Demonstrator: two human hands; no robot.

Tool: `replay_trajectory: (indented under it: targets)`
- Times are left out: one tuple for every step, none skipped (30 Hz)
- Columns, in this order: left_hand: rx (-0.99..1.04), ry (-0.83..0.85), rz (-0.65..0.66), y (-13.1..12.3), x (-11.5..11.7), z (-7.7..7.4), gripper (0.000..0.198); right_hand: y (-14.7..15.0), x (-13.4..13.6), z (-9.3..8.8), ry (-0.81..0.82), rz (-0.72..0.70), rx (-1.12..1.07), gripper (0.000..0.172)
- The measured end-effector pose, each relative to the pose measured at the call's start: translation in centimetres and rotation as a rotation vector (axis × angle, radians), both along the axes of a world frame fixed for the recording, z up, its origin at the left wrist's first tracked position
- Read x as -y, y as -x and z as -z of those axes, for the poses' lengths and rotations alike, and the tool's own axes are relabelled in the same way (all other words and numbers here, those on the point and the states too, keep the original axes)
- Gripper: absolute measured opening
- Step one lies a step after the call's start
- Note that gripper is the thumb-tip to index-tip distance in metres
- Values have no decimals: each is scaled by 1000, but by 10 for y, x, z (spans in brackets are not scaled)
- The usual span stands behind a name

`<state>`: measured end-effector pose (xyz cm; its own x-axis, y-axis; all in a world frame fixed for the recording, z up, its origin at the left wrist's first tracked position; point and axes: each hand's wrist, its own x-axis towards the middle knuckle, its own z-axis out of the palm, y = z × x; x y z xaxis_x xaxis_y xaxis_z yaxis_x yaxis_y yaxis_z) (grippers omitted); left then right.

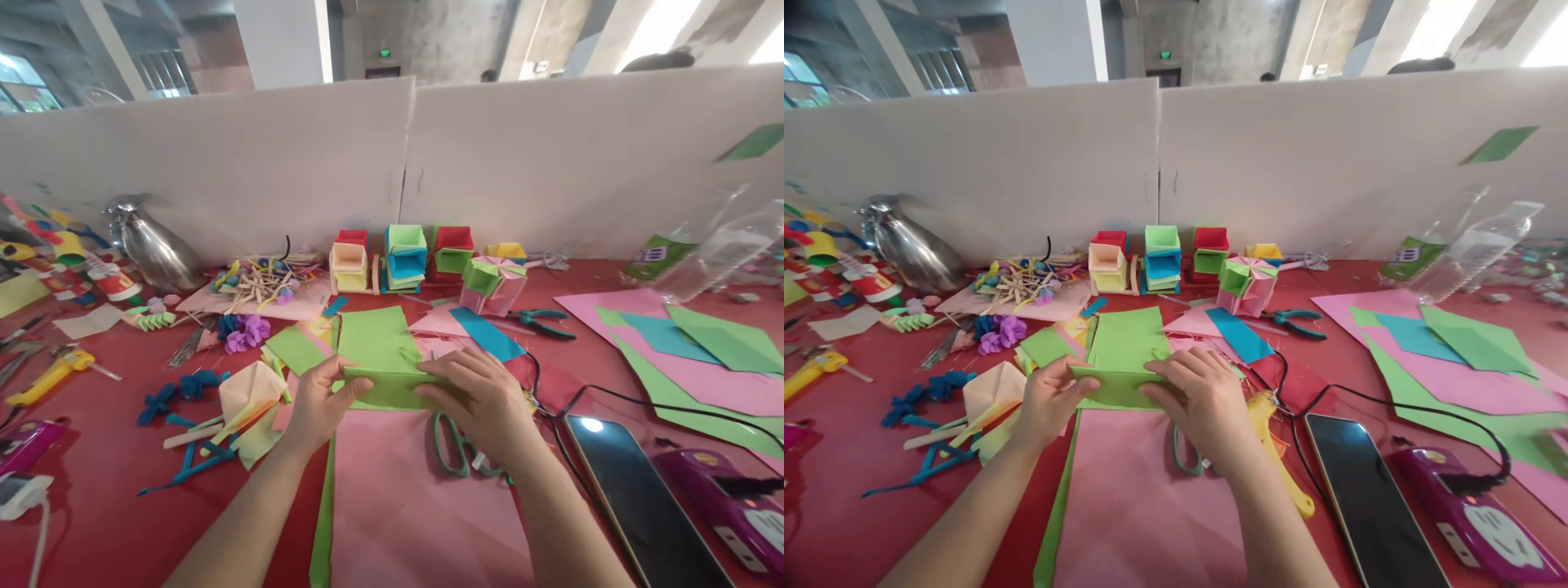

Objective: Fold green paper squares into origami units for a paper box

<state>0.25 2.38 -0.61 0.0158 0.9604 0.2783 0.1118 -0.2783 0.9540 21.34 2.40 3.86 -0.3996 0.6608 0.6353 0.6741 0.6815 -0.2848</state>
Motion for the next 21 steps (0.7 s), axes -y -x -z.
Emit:
replay_trajectory:
  targets:
    - [-25, -22, -21, 1, 3, 0, 23, 2, 2, -1, -53, 16, 26, 16]
    - [-55, -43, -36, 1, 6, 0, 22, 5, 5, -2, -92, 28, 49, 15]
    - [-85, -64, -37, 1, 9, -1, 20, 7, 7, -4, -113, 34, 66, 13]
    - [-108, -84, -26, 2, 11, -3, 18, 9, 9, -5, -121, 35, 74, 12]
    - [-121, -105, -6, 2, 12, -4, 16, 10, 10, -6, -120, 31, 74, 13]
    - [-121, -129, 18, 2, 13, -6, 15, 10, 12, -7, -112, 27, 74, 14]
    - [-113, -158, 42, 2, 14, -7, 15, 11, 13, -8, -103, 20, 75, 15]
    - [-99, -197, 64, 2, 15, -8, 16, 11, 14, -8, -95, 13, 79, 16]
    - [-85, -242, 82, 2, 15, -9, 16, 11, 15, -9, -91, 6, 87, 17]
    - [-77, -288, 92, 2, 15, -10, 14, 11, 15, -9, -90, 0, 96, 18]
    - [-76, -327, 96, 2, 14, -11, 11, 12, 16, -9, -96, -4, 103, 17]
    - [-81, -356, 98, 1, 14, -11, 7, 12, 16, -9, -106, -3, 106, 16]
    - [-89, -373, 97, 1, 14, -12, 4, 14, 17, -9, -117, 1, 108, 14]
    - [-99, -383, 96, 1, 14, -12, 4, 15, 18, -9, -129, 4, 107, 13]
    - [-111, -390, 95, 1, 14, -12, 4, 16, 19, -8, -140, 6, 105, 12]
    - [-120, -400, 97, 0, 15, -11, 4, 18, 20, -8, -148, 6, 105, 11]
    - [-126, -411, 100, 0, 15, -11, 5, 19, 21, -7, -153, 4, 106, 10]
    - [-130, -426, 105, -1, 15, -11, 7, 20, 21, -6, -156, -1, 108, 9]
    - [-133, -443, 110, -2, 16, -12, 9, 20, 22, -6, -158, -5, 108, 10]
    - [-137, -465, 113, -2, 16, -12, 11, 21, 23, -5, -157, -11, 105, 11]
    - [-146, -489, 111, -2, 16, -12, 11, 21, 23, -5, -152, -20, 101, 12]
